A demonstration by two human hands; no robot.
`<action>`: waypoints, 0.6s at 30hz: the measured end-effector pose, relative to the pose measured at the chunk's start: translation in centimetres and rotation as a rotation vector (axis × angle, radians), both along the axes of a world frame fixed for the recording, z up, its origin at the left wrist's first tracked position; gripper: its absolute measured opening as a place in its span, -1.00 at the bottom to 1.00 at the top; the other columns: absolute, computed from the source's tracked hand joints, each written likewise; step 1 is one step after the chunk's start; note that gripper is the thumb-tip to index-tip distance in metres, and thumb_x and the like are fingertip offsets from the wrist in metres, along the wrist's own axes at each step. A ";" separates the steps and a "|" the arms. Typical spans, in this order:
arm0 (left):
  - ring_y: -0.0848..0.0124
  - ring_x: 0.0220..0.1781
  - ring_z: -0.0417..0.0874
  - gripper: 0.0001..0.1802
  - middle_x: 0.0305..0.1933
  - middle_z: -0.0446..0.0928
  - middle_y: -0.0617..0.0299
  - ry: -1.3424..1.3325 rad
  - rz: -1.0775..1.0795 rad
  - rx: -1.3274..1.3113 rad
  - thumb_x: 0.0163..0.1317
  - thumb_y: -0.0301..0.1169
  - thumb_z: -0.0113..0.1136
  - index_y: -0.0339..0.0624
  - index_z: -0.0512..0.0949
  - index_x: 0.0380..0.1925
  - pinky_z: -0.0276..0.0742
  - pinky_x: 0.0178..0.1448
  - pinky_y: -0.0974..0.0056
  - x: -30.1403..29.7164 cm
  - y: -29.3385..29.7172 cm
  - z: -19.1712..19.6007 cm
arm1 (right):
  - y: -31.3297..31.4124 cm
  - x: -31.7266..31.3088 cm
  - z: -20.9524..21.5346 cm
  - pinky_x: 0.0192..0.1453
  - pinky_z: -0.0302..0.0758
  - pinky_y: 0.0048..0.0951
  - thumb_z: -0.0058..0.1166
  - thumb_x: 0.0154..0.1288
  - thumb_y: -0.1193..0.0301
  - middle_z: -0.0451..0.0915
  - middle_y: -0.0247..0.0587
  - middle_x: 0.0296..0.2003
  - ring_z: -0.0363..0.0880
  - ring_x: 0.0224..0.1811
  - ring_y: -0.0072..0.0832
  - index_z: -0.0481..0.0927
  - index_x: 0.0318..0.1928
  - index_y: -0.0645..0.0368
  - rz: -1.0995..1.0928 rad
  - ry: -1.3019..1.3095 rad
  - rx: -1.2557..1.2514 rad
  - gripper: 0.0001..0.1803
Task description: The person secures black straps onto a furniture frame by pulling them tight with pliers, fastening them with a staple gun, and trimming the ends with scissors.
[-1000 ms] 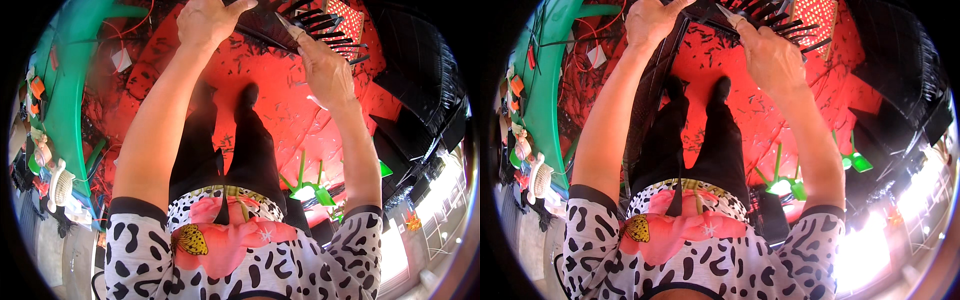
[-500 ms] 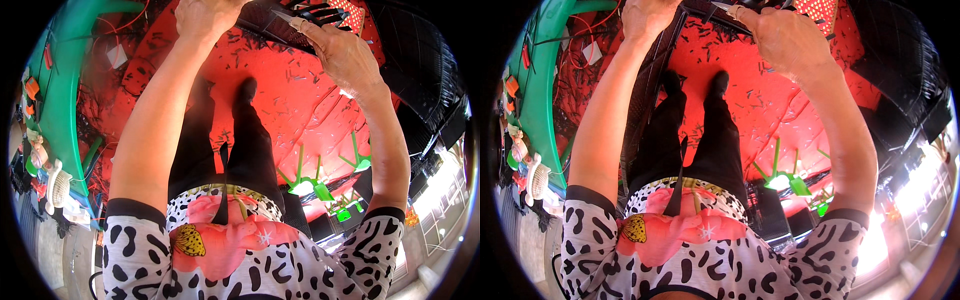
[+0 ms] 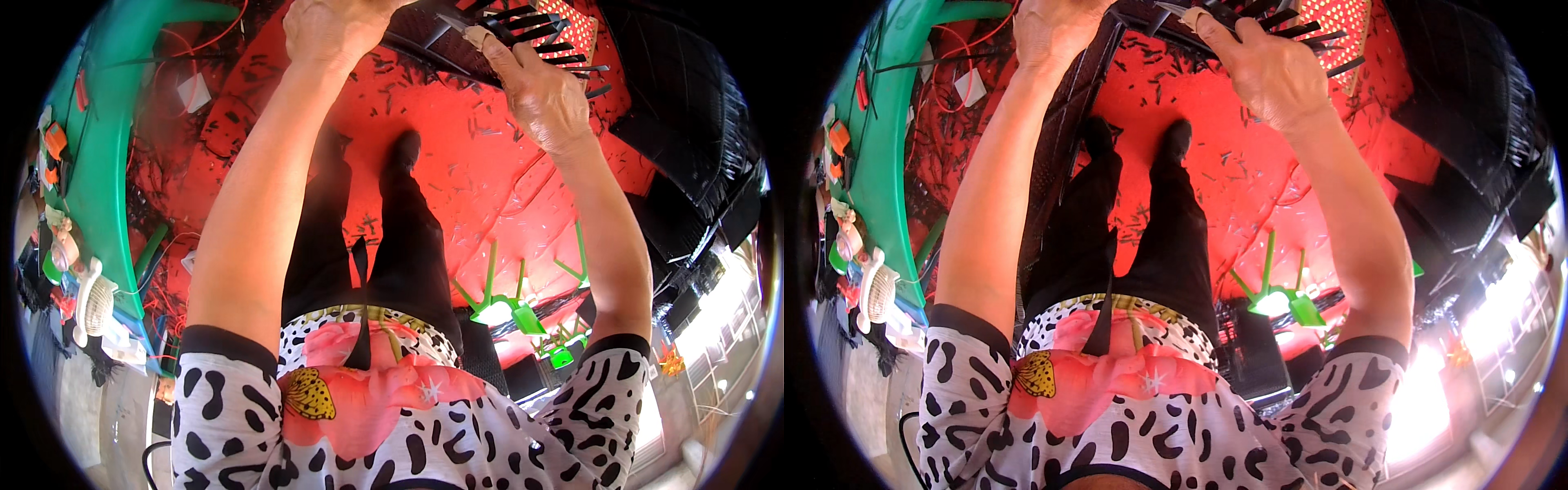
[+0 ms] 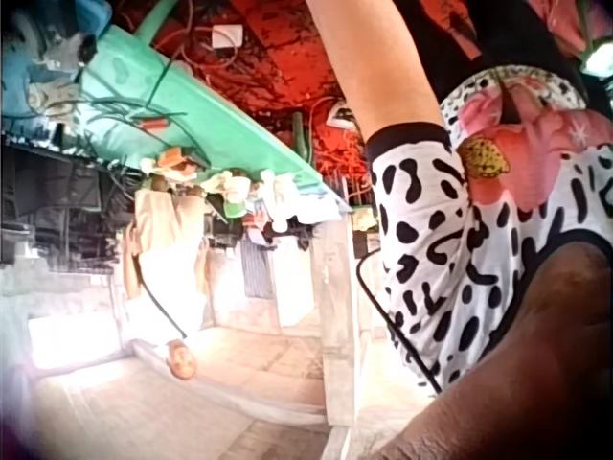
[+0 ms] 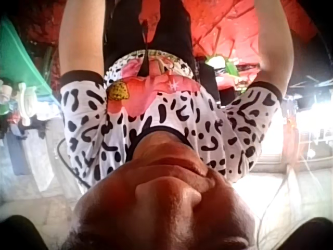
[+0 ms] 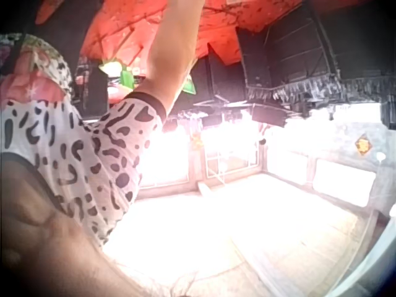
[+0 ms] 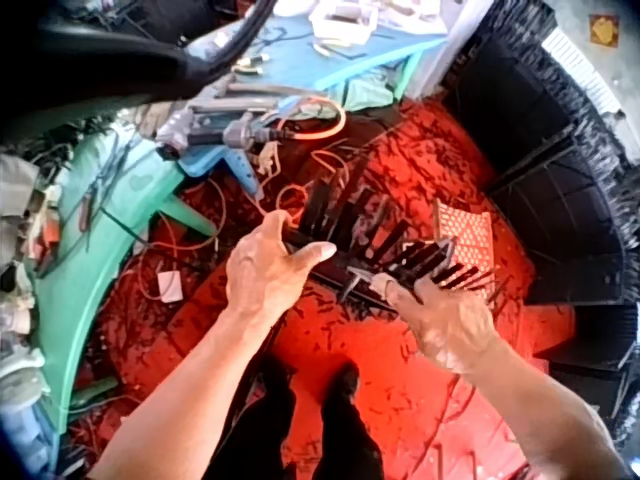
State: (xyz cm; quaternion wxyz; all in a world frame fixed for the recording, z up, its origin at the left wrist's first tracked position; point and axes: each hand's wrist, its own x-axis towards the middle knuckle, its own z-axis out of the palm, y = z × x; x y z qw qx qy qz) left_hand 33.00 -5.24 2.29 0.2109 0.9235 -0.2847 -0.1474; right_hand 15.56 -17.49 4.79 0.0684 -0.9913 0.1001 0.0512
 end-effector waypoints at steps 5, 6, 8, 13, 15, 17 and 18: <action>0.16 -0.34 0.56 -0.24 -0.40 0.52 0.01 -0.090 -0.055 -0.052 -0.02 0.18 0.15 -0.27 0.37 -0.05 0.47 -0.35 0.19 0.0 -0.2 -0.4 | -0.3 -0.5 -2.0 -0.57 0.46 -0.30 -0.03 0.23 0.39 0.52 -0.23 -0.32 0.51 -0.56 -0.22 0.35 0.05 0.01 -0.018 -0.251 0.009 -0.64; 0.16 -0.36 0.55 -0.24 -0.40 0.52 0.01 -0.054 -0.040 0.001 -0.02 0.18 0.14 -0.27 0.37 -0.05 0.47 -0.36 0.19 -0.2 -0.4 -0.1 | -0.5 -0.5 -2.1 -0.57 0.46 -0.30 -0.03 0.23 0.39 0.52 -0.23 -0.32 0.51 -0.56 -0.22 0.35 0.05 0.01 -0.020 -0.252 0.005 -0.64; 0.16 -0.38 0.55 -0.23 -0.39 0.52 0.00 -0.023 -0.027 0.053 -0.02 0.19 0.14 -0.26 0.37 -0.05 0.47 -0.38 0.19 -0.1 -0.4 -0.1 | -0.5 -0.2 -1.9 -0.56 0.47 -0.32 0.01 0.21 0.35 0.49 -0.25 -0.36 0.51 -0.52 -0.24 0.37 0.00 0.04 -0.003 -0.293 0.052 -0.67; 0.13 -0.24 0.56 -0.23 -0.27 0.54 -0.01 -0.124 -0.015 -0.008 -0.02 0.19 0.13 -0.26 0.36 -0.02 0.48 -0.19 0.14 0.0 0.6 -0.8 | -1.9 2.1 2.2 -0.28 0.53 -0.35 0.02 0.21 0.38 0.43 -0.10 -0.24 0.49 -0.39 -0.16 0.33 -0.08 0.19 0.096 0.202 -0.040 -0.70; 0.12 -0.20 0.56 -0.22 -0.25 0.54 -0.01 -0.091 -0.013 0.017 -0.02 0.18 0.13 -0.26 0.35 -0.01 0.47 -0.15 0.13 -0.1 0.4 -0.4 | -2.4 2.2 1.7 -0.35 0.50 -0.36 0.06 0.14 0.44 0.42 -0.13 -0.32 0.46 -0.44 -0.20 0.37 -0.21 0.21 0.119 0.228 -0.055 -0.77; 0.12 -0.16 0.55 -0.22 -0.23 0.54 -0.01 -0.051 -0.015 0.041 -0.01 0.18 0.13 -0.26 0.35 0.00 0.46 -0.10 0.12 -0.2 -0.1 0.0 | -3.5 1.9 0.5 -0.42 0.46 -0.36 0.11 0.07 0.51 0.42 -0.16 -0.40 0.43 -0.50 -0.23 0.42 -0.34 0.23 0.139 0.261 -0.070 -0.84; 0.12 -0.15 0.55 -0.22 -0.22 0.54 -0.02 -0.007 -0.003 0.042 -0.01 0.18 0.13 -0.25 0.35 0.01 0.47 -0.10 0.12 -0.1 -0.2 0.4 | -4.2 1.7 -0.6 -0.45 0.46 -0.37 0.09 0.11 0.40 0.41 -0.23 -0.43 0.46 -0.50 -0.27 0.43 -0.25 0.16 0.221 0.015 -0.051 -0.80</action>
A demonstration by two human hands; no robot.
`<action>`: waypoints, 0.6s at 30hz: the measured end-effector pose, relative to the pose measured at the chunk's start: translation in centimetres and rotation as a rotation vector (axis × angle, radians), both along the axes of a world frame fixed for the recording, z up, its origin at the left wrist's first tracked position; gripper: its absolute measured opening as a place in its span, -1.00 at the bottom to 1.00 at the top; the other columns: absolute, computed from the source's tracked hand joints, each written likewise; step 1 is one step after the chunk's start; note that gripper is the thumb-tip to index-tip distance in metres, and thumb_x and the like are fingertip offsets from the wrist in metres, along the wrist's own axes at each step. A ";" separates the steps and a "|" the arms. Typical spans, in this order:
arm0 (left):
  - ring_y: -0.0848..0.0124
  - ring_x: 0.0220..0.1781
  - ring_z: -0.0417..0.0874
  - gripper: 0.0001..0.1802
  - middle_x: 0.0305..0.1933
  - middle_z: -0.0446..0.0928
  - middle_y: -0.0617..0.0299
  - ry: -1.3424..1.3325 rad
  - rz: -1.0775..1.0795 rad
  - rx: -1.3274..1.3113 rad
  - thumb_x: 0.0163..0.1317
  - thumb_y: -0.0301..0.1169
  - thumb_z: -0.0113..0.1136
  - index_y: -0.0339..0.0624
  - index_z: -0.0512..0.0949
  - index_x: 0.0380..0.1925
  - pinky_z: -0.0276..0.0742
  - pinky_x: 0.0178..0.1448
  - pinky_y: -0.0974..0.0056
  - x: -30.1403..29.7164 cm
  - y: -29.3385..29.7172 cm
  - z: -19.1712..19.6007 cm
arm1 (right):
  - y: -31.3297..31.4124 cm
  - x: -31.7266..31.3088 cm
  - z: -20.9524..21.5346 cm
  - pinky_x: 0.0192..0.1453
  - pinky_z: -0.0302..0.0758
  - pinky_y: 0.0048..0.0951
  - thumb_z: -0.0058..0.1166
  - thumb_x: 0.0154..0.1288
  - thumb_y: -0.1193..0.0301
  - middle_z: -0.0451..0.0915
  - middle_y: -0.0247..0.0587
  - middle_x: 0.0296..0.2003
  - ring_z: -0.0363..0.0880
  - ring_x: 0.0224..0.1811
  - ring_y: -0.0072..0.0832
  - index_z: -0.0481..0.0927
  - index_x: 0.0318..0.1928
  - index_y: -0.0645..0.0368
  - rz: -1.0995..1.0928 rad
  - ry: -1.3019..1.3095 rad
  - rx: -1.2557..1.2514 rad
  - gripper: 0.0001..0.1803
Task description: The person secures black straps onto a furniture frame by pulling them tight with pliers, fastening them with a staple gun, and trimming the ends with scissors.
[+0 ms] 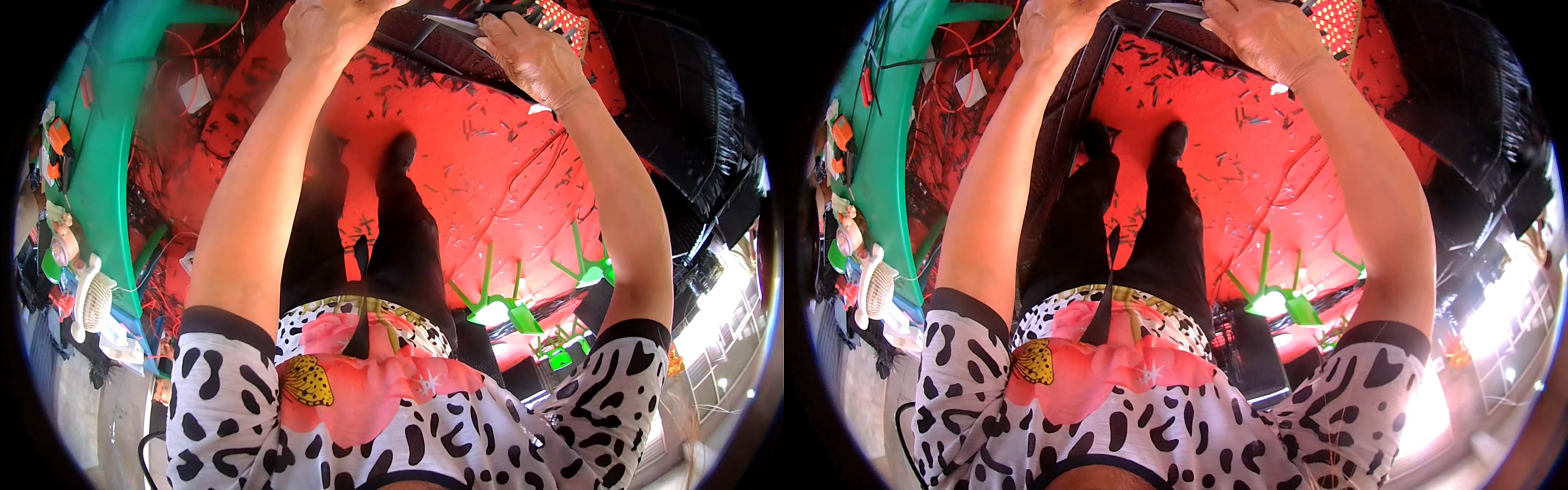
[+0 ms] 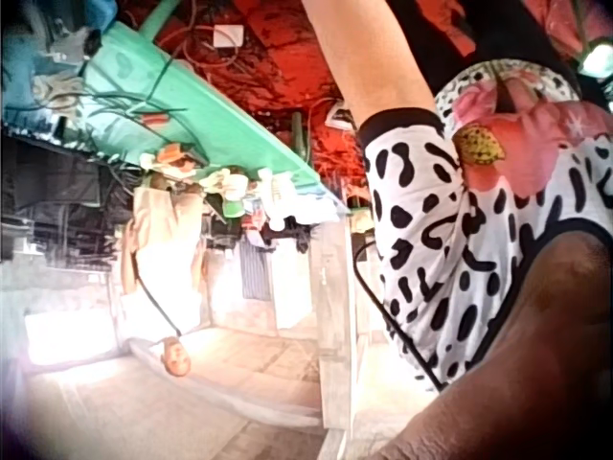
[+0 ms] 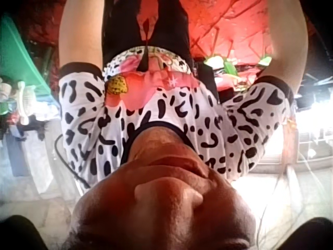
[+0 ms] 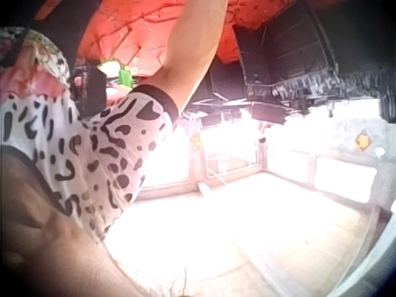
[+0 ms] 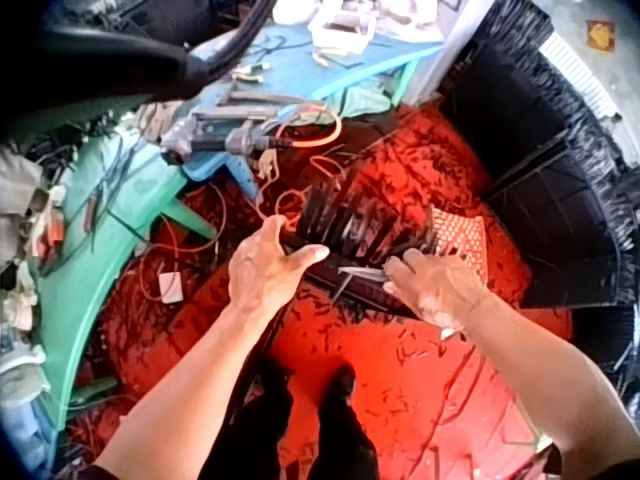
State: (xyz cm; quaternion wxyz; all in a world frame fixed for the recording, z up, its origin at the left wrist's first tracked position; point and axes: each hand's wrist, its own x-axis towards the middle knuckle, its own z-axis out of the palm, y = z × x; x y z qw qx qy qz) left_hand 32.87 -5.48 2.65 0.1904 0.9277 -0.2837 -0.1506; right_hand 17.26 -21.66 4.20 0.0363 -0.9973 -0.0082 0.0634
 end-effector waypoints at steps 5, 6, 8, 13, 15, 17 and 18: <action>0.11 -0.12 0.55 -0.22 -0.18 0.54 -0.03 0.069 0.018 0.066 0.00 0.16 0.14 -0.25 0.34 0.04 0.47 -0.08 0.13 0.0 -0.3 1.0 | -0.7 -0.3 -1.7 -0.46 0.46 -0.39 0.09 0.15 0.33 0.41 -0.29 -0.47 0.49 -0.48 -0.32 0.46 -0.19 0.10 0.078 -0.283 0.165 -0.76; 0.11 -0.12 0.55 -0.22 -0.17 0.54 -0.03 0.093 0.030 0.063 0.00 0.15 0.15 -0.25 0.34 0.04 0.47 -0.08 0.13 0.0 -0.3 1.3 | -0.6 -0.3 -1.7 -0.45 0.45 -0.38 0.10 0.14 0.34 0.42 -0.29 -0.46 0.49 -0.47 -0.31 0.46 -0.20 0.11 0.048 -0.288 0.186 -0.78; 0.11 -0.11 0.55 -0.23 -0.17 0.53 -0.03 0.113 0.040 0.052 -0.01 0.15 0.16 -0.24 0.34 0.04 0.47 -0.08 0.13 -0.3 -0.3 1.5 | -0.5 -0.4 -1.7 -0.43 0.45 -0.37 0.10 0.14 0.34 0.44 -0.29 -0.45 0.49 -0.45 -0.30 0.46 -0.22 0.12 0.017 -0.297 0.198 -0.79; 0.13 -0.11 0.55 -0.22 -0.13 0.53 -0.01 0.013 0.001 0.031 0.01 0.19 0.09 -0.21 0.33 0.05 0.48 -0.09 0.15 -0.1 0.4 -0.2 | -0.7 -0.2 -1.5 -0.32 0.44 -0.27 0.01 0.22 0.25 0.48 -0.21 -0.38 0.49 -0.36 -0.18 0.44 -0.23 0.11 -0.046 -0.130 0.330 -0.78; 0.15 -0.13 0.56 -0.20 -0.13 0.53 -0.03 -0.015 0.003 0.094 0.02 0.22 0.04 -0.20 0.32 0.07 0.50 -0.14 0.17 -0.5 0.3 -0.3 | -1.4 0.5 -1.5 -0.24 0.43 -0.21 -0.10 0.28 0.19 0.48 -0.13 -0.37 0.47 -0.31 -0.08 0.41 -0.21 0.12 -0.050 0.079 0.320 -0.74; 0.15 -0.13 0.56 -0.20 -0.13 0.53 -0.03 0.031 0.013 0.101 0.03 0.22 0.04 -0.20 0.32 0.08 0.50 -0.14 0.17 -0.4 0.2 0.2 | -1.8 0.9 -1.5 -0.24 0.43 -0.21 -0.13 0.29 0.17 0.48 -0.13 -0.36 0.47 -0.30 -0.08 0.41 -0.21 0.12 -0.051 0.141 0.318 -0.72; 0.15 -0.13 0.57 -0.21 -0.13 0.53 -0.03 0.075 0.015 0.109 0.04 0.21 0.04 -0.20 0.31 0.09 0.50 -0.15 0.16 -0.2 0.2 0.5 | -1.9 1.2 -1.5 -0.25 0.43 -0.20 -0.16 0.30 0.15 0.48 -0.14 -0.35 0.47 -0.29 -0.08 0.41 -0.20 0.13 -0.060 0.201 0.317 -0.70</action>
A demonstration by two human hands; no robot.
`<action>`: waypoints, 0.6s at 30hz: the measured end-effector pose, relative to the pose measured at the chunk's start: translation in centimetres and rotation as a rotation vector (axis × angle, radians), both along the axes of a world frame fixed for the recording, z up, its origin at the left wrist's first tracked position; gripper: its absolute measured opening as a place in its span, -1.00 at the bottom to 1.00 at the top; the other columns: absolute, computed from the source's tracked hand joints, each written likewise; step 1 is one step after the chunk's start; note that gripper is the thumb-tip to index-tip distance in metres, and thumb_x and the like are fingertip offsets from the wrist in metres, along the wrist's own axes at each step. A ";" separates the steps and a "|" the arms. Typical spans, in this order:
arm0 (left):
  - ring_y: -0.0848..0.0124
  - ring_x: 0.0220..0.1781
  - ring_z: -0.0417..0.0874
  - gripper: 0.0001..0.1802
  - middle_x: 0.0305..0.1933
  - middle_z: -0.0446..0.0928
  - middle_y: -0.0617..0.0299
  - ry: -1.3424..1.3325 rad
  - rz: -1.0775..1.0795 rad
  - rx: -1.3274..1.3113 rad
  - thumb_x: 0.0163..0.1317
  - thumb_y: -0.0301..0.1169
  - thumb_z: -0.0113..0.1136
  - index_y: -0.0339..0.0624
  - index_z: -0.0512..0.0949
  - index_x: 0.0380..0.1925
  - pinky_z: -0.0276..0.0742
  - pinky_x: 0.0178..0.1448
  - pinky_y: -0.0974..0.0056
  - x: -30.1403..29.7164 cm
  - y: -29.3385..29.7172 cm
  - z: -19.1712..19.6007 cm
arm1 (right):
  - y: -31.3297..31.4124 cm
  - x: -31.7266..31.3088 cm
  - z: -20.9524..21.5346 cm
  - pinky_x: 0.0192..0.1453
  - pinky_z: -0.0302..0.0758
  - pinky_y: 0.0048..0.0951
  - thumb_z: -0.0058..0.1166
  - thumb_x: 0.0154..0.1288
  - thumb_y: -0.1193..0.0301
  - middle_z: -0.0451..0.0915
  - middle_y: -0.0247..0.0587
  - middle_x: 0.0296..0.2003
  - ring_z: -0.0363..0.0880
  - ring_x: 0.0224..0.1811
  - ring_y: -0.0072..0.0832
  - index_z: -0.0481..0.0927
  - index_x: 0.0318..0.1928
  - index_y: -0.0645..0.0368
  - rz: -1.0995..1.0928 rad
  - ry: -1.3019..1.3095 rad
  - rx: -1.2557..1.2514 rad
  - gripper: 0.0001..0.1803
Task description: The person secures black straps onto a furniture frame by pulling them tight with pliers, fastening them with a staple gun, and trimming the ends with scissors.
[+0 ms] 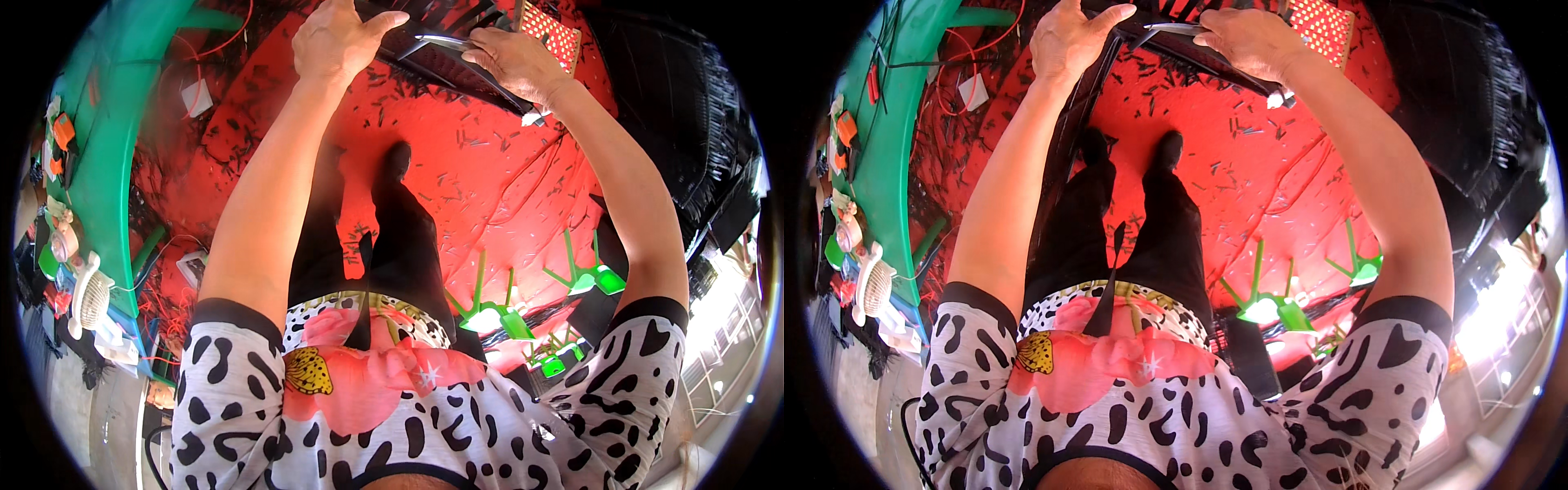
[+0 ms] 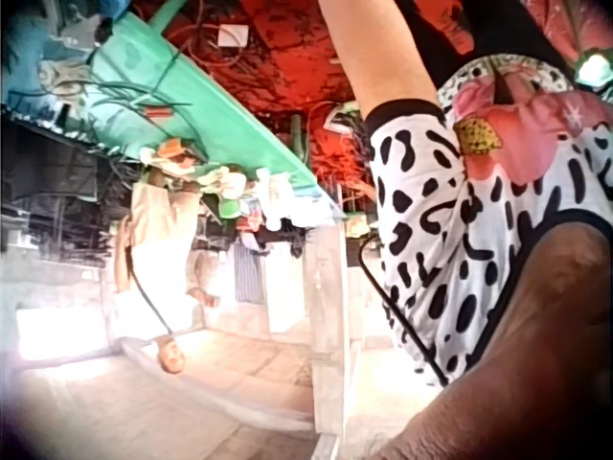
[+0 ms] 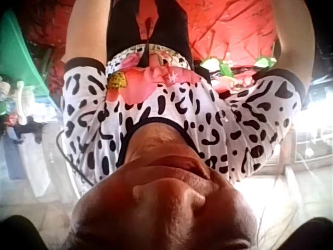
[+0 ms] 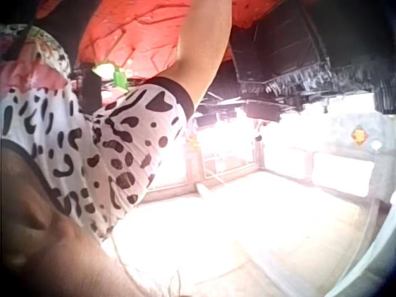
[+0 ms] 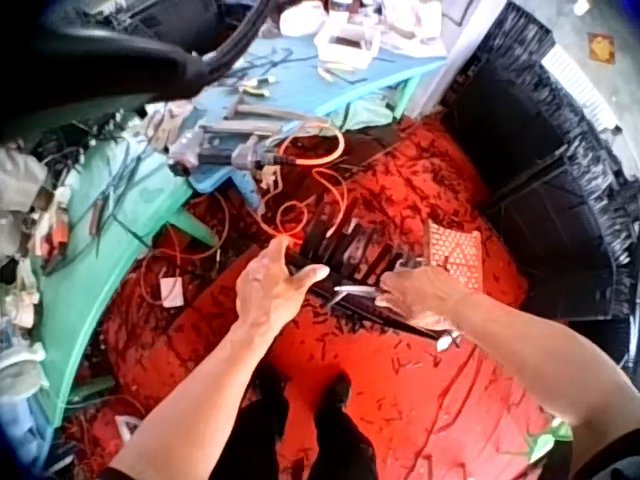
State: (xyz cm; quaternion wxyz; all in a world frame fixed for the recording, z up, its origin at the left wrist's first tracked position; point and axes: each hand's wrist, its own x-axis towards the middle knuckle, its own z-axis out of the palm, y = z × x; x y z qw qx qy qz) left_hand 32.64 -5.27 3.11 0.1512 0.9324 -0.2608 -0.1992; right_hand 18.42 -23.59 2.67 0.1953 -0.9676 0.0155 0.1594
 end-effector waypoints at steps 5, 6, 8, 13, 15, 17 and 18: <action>0.13 -0.06 0.52 -0.34 -0.06 0.49 -0.01 -0.089 -0.021 -0.132 0.15 0.07 0.03 -0.20 0.31 0.07 0.44 -0.05 0.10 -0.4 -0.3 0.0 | -0.4 -0.9 -0.8 -0.23 0.39 -0.08 -0.27 0.32 0.06 0.52 -0.14 -0.34 0.49 -0.28 -0.06 0.40 -0.26 0.10 -0.036 -0.039 -0.032 -0.63; 0.13 -0.06 0.52 -0.34 -0.06 0.49 -0.01 -0.086 -0.014 -0.125 0.15 0.07 0.03 -0.20 0.31 0.07 0.44 -0.05 0.10 -0.3 -0.1 -0.4 | -0.3 -0.6 -0.7 -0.23 0.39 -0.08 -0.27 0.32 0.06 0.52 -0.14 -0.34 0.49 -0.28 -0.06 0.40 -0.26 0.10 -0.030 -0.036 -0.025 -0.63; 0.13 -0.03 0.51 -0.31 -0.02 0.47 0.00 0.101 0.016 -0.060 0.15 0.08 0.02 -0.20 0.27 0.11 0.43 -0.02 0.09 0.2 -0.1 -0.3 | -0.4 0.2 -0.4 -0.21 0.39 -0.10 -0.27 0.32 0.05 0.52 -0.12 -0.32 0.48 -0.26 -0.07 0.41 -0.25 0.10 -0.080 0.139 0.062 -0.62; 0.11 -0.18 0.55 -0.53 -0.23 0.53 0.05 -0.119 0.029 -0.212 0.13 -0.01 0.06 -0.18 0.43 -0.16 0.45 -0.14 0.11 -0.4 0.2 -0.2 | 0.2 -0.9 -0.8 -0.25 0.39 -0.17 -0.20 0.29 0.04 0.48 -0.12 -0.38 0.46 -0.31 -0.08 0.44 -0.31 0.13 -0.121 0.007 0.184 -0.60; 0.04 -0.15 0.56 -0.39 -0.25 0.57 0.04 -0.073 0.063 -0.253 -0.01 0.15 0.11 -0.04 0.45 -0.09 0.43 -0.12 0.04 -0.2 0.3 -1.7 | 1.2 -2.0 -1.2 -0.32 0.37 -0.22 -0.03 0.23 0.13 0.44 -0.12 -0.46 0.44 -0.40 -0.10 0.48 -0.38 0.16 -0.300 -0.137 0.380 -0.67; 0.08 -0.15 0.56 -0.41 -0.26 0.57 0.06 0.023 0.069 -0.214 -0.01 0.13 0.13 -0.02 0.45 -0.08 0.43 -0.10 0.08 -1.0 0.6 -2.1 | 1.7 -2.9 -3.1 -0.30 0.38 -0.23 0.02 0.21 0.20 0.42 -0.06 -0.50 0.44 -0.40 -0.08 0.48 -0.37 0.21 -0.460 -0.111 0.486 -0.71; 0.10 -0.14 0.56 -0.40 -0.26 0.57 0.07 0.055 0.065 -0.173 -0.01 0.13 0.14 -0.01 0.44 -0.08 0.43 -0.09 0.08 -0.7 0.5 -2.2 | 1.8 -2.7 -3.2 -0.30 0.38 -0.24 0.01 0.21 0.21 0.43 -0.06 -0.49 0.45 -0.38 -0.07 0.47 -0.37 0.22 -0.446 -0.068 0.378 -0.71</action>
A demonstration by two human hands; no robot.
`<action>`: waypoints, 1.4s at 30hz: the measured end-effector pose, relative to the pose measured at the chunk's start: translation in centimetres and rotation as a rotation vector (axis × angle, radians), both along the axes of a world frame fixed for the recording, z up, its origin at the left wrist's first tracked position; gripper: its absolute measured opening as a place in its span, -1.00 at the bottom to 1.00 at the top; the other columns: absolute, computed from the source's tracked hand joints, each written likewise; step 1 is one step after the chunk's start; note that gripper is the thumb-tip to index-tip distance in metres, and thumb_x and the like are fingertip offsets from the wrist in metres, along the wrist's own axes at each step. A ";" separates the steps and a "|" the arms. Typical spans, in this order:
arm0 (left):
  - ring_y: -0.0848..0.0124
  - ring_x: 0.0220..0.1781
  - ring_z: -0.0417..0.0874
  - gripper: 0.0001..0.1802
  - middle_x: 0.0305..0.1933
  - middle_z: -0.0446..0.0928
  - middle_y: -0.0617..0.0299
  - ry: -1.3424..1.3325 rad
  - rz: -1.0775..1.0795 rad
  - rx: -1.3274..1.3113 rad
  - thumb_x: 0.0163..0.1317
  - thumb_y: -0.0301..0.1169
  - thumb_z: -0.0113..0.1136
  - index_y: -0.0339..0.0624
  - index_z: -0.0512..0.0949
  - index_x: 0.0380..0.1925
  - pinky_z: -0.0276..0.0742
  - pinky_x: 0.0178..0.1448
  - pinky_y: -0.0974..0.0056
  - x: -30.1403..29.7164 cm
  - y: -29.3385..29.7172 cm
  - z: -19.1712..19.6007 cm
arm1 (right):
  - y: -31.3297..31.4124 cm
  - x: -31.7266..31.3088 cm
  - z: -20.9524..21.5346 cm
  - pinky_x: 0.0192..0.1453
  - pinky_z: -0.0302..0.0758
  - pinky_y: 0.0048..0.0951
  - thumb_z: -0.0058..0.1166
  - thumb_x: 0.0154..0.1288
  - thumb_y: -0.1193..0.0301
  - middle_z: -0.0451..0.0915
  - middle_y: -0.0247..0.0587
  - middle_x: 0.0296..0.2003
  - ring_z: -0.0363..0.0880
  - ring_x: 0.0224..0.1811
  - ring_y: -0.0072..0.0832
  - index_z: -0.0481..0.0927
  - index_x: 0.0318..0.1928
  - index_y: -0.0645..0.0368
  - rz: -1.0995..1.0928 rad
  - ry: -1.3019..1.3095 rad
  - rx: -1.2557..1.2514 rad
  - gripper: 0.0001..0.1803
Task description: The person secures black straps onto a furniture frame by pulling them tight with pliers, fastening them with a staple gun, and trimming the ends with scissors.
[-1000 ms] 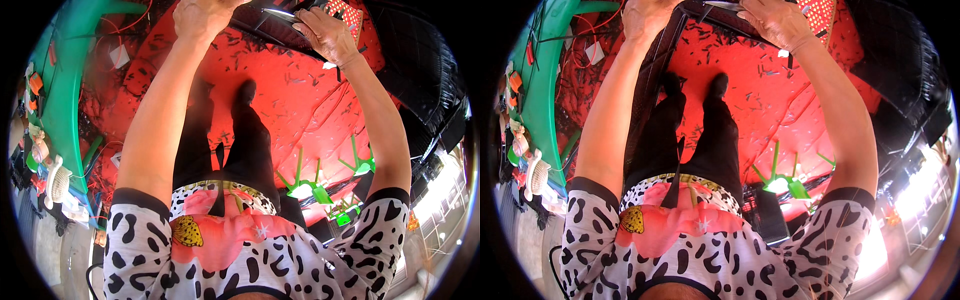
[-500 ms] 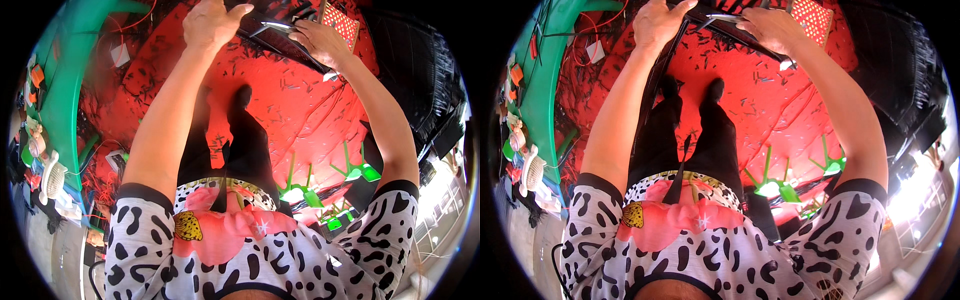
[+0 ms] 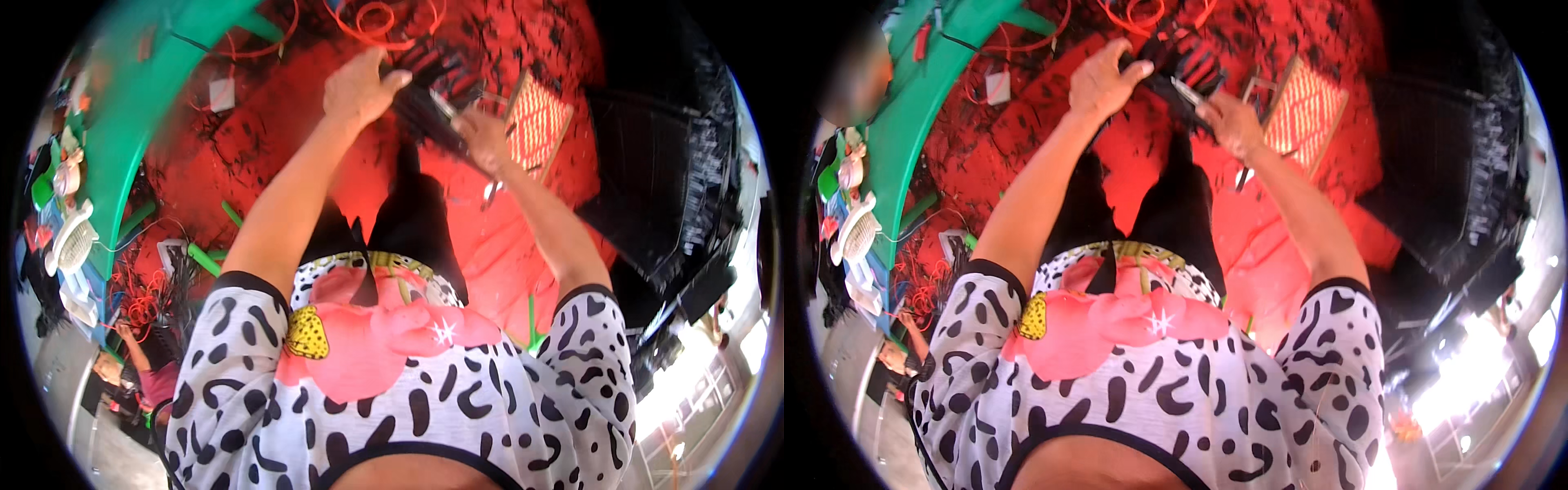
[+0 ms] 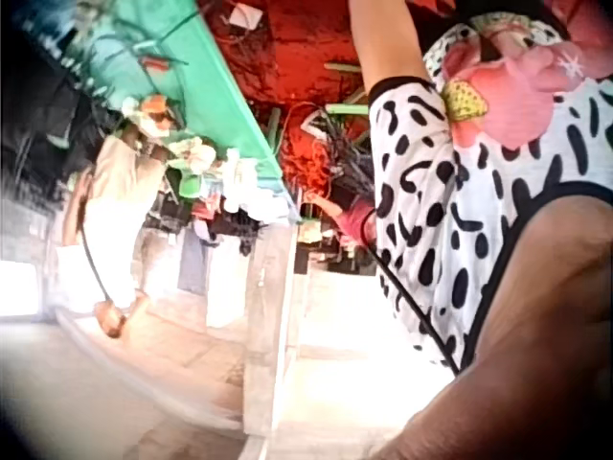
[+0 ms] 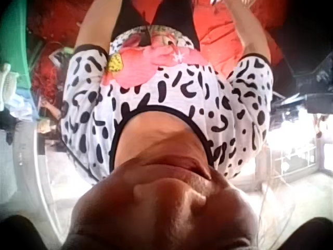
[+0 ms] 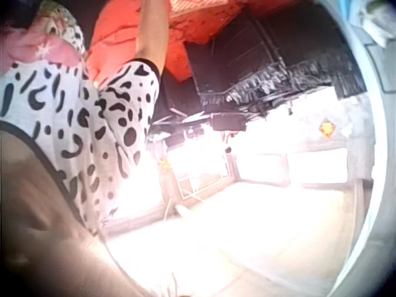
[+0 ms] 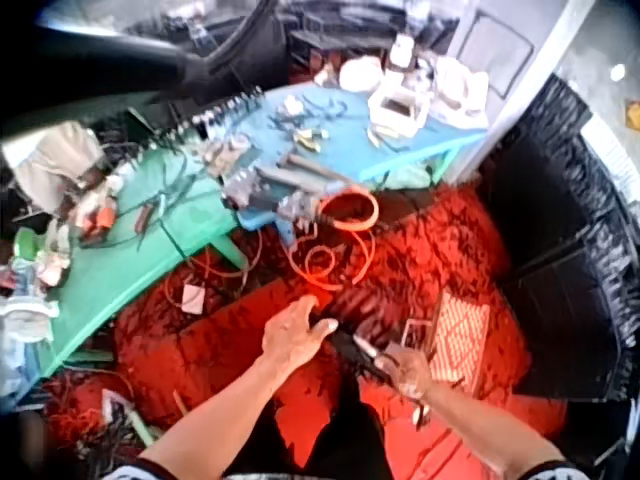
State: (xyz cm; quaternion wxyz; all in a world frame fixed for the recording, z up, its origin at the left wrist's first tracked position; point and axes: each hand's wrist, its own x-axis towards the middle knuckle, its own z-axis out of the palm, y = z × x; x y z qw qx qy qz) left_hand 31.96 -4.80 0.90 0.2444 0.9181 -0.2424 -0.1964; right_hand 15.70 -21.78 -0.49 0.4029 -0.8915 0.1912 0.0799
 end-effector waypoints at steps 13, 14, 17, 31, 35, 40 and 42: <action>0.18 0.04 0.48 -0.36 -0.03 0.49 0.16 0.010 0.045 -0.034 -0.03 0.15 0.13 0.00 0.40 -0.04 0.39 0.03 0.13 -0.1 0.2 0.0 | -3.3 0.4 2.3 -0.30 0.40 -0.32 0.00 0.24 0.20 0.52 -0.02 -0.45 0.50 -0.41 -0.15 0.52 -0.27 0.22 0.111 -0.027 0.142 -0.70; 0.16 0.04 0.49 -0.31 -0.02 0.49 0.11 -0.037 0.034 -0.060 -0.05 0.17 0.14 -0.02 0.39 0.00 0.41 0.02 0.13 -0.1 0.2 -0.1 | -3.3 0.5 2.3 -0.30 0.40 -0.32 0.00 0.24 0.20 0.52 -0.02 -0.45 0.50 -0.41 -0.15 0.52 -0.27 0.22 0.118 -0.022 0.144 -0.70; 0.18 0.00 0.49 -0.41 -0.05 0.49 0.18 -0.067 0.047 -0.089 -0.03 0.12 0.14 0.01 0.41 -0.07 0.41 0.01 0.12 -0.3 0.0 -0.4 | -3.5 0.5 2.4 -0.35 0.38 -0.41 0.04 0.22 0.23 0.50 -0.13 -0.52 0.48 -0.49 -0.33 0.52 -0.28 0.22 0.077 -0.004 0.157 -0.72; 0.22 -0.35 0.56 -0.67 -0.32 0.52 0.09 -0.483 0.275 -0.376 0.03 -0.28 0.23 -0.24 0.47 -0.26 0.46 -0.28 0.25 -6.6 0.7 2.2 | -1.8 2.6 6.3 -0.33 0.39 -0.45 0.15 0.06 0.44 0.46 -0.27 -0.47 0.46 -0.44 -0.45 0.50 -0.24 0.20 0.096 -0.269 0.043 -0.77; 0.50 -0.50 0.51 -0.73 -0.51 0.50 0.25 0.344 0.696 -0.503 0.09 -0.24 0.21 -0.27 0.51 -0.47 0.40 -0.46 0.38 -9.0 -0.9 1.0 | -2.3 2.6 5.4 -0.45 0.32 -0.66 0.11 0.13 0.49 0.41 -0.50 -0.54 0.33 -0.52 -0.77 0.49 -0.27 0.20 -0.227 -0.203 0.419 -0.86; 0.41 -0.56 0.51 -0.48 -0.65 0.49 0.12 0.651 0.729 -0.529 -0.04 -0.01 0.27 -0.32 0.46 -0.67 0.41 -0.42 0.28 -11.1 -3.5 -2.3 | -3.2 1.7 6.9 -0.74 0.00 -0.69 0.03 0.17 0.56 0.38 -0.45 -0.57 0.13 -0.75 -0.77 0.43 -0.25 0.18 -0.504 -0.064 0.675 -0.87; 0.40 -0.53 0.54 -0.54 -0.61 0.52 0.10 0.769 0.809 -0.660 0.00 -0.09 0.26 -0.35 0.49 -0.61 0.42 -0.41 0.29 -12.2 -4.6 -2.4 | -5.5 -0.2 5.7 -0.77 0.05 -0.69 0.00 0.16 0.50 0.35 -0.46 -0.64 0.17 -0.78 -0.74 0.47 -0.33 0.13 -0.741 -0.114 0.665 -0.96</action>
